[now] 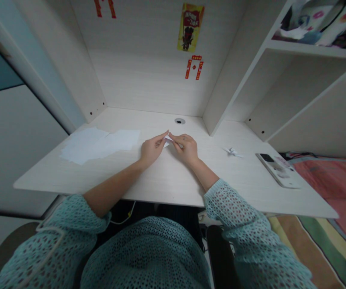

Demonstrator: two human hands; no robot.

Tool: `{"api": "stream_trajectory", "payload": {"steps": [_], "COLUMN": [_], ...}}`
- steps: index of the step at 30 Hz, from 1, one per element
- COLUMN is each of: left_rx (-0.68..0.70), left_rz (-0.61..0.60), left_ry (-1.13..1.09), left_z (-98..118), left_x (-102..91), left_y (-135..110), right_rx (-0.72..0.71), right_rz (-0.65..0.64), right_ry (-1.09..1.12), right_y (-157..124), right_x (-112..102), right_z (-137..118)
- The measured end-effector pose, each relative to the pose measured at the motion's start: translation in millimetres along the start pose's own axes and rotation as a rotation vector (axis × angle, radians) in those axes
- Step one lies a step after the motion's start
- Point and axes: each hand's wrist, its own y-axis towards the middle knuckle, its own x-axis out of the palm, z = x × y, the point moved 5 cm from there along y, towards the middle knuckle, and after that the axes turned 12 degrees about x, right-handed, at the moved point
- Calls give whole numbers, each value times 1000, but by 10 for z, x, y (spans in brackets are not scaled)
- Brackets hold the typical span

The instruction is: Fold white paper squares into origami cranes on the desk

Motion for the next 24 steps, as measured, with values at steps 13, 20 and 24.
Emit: {"api": "stream_trajectory", "payload": {"steps": [13,20,24], "left_rx": [-112,-117,-121], "left_rz": [36,37,53], "left_ry": [-624,-659,-670], "left_z": [-220,-214,-243], "left_x": [80,72,78], "left_y": [127,115,118], "right_rx": [121,224,266], "right_rz": [48,-66,-52], "right_ry": [321,459,449], "right_y": [37,37,14], "right_x": [-76,-9,36], "right_z": [-31,9,23]}}
